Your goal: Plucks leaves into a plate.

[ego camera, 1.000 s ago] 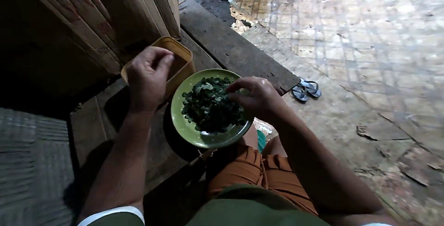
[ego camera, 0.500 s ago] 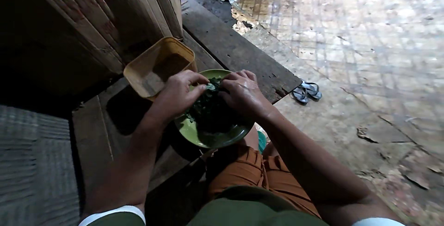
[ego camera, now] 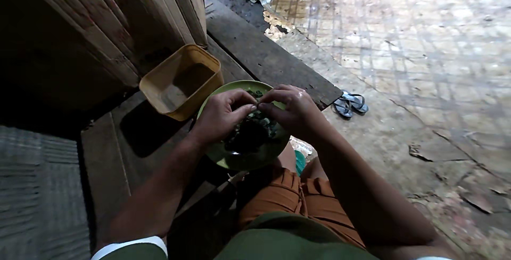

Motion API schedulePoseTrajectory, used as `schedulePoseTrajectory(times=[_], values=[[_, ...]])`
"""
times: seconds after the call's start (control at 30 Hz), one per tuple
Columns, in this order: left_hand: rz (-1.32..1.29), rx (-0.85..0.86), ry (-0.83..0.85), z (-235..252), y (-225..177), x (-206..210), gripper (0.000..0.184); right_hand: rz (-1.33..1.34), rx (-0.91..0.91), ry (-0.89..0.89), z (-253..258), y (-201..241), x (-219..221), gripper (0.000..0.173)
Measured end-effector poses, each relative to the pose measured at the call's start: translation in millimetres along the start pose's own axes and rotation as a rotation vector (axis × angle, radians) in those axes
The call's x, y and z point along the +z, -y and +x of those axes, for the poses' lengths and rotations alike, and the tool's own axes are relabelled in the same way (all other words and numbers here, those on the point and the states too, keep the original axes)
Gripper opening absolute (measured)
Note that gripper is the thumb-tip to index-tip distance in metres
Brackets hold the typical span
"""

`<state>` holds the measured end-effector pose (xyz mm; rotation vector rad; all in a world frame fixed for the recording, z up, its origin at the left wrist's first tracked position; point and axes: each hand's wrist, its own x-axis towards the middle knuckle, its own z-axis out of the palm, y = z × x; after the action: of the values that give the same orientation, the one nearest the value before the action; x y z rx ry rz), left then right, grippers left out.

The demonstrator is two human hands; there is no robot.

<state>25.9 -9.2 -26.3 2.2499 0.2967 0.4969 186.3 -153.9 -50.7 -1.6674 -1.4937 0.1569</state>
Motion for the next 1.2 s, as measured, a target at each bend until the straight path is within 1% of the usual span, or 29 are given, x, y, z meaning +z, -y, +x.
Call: schedulePoseTrajectory(times=[0.07, 0.17, 0.33, 0.4, 0.5, 0.6, 0.7, 0.8, 0.83, 0.87, 0.9, 0.97, 1.0, 1.13, 1.17, 1.2], values=[[-0.008, -0.050, -0.038, 0.0, 0.4, -0.9, 0.008, 0.025, 0.017, -0.017, -2.2, -0.5, -1.6, 0.019], [-0.107, -0.123, -0.069, 0.5, -1.5, -1.7, 0.007, 0.104, 0.100, -0.010, -3.7, 1.0, -6.5, 0.022], [-0.269, -0.210, -0.091, 1.6, -6.5, 0.5, 0.005, 0.158, 0.107, -0.042, -4.4, 5.3, -0.2, 0.018], [-0.322, -0.214, -0.085, 1.3, -7.7, 2.0, 0.005, 0.130, 0.081, -0.084, -3.3, 5.8, 4.2, 0.014], [-0.337, -0.212, -0.077, 0.1, -7.5, 1.9, 0.005, 0.118, 0.090, -0.084, -2.9, 6.0, 3.2, 0.015], [-0.332, -0.218, -0.104, 0.4, -7.6, -3.7, 0.004, 0.133, 0.121, -0.095, -4.5, -2.4, -1.8, 0.016], [-0.239, -0.207, -0.084, 0.1, -6.8, -9.9, 0.009, 0.153, 0.143, -0.102, -5.8, -11.4, -5.2, 0.016], [-0.067, -0.143, -0.004, -2.9, -10.3, -8.8, 0.034, 0.170, 0.147, -0.104, -5.5, -9.0, -2.6, 0.016], [-0.022, -0.108, -0.005, -3.8, -10.6, -6.5, 0.038, 0.181, 0.139, -0.102, -5.1, -7.2, -1.0, 0.015], [0.017, -0.070, -0.019, -4.3, -10.1, -4.0, 0.037, 0.185, 0.130, -0.098, -4.5, -6.7, 0.6, 0.015], [0.044, -0.036, -0.041, -4.6, -9.3, -1.5, 0.031, 0.191, 0.121, -0.094, -3.9, -5.9, 2.0, 0.015], [0.074, -0.013, -0.086, -4.7, -8.4, 2.0, 0.014, 0.191, 0.107, -0.091, -3.5, -3.6, 4.0, 0.015], [0.080, -0.023, -0.098, -4.6, -7.6, 2.6, 0.009, 0.185, 0.103, -0.090, -3.3, -3.0, 4.4, 0.014], [0.117, -0.076, -0.070, -5.0, -9.3, -2.6, 0.009, 0.174, 0.105, -0.093, -3.6, -3.7, 2.1, 0.015], [0.143, -0.079, -0.062, -5.2, -9.5, -3.7, 0.009, 0.169, 0.120, -0.094, -4.0, -2.9, 0.9, 0.015], [0.167, -0.072, -0.047, -5.4, -9.6, -4.6, 0.015, 0.165, 0.133, -0.093, -4.4, -2.0, -0.3, 0.015]])
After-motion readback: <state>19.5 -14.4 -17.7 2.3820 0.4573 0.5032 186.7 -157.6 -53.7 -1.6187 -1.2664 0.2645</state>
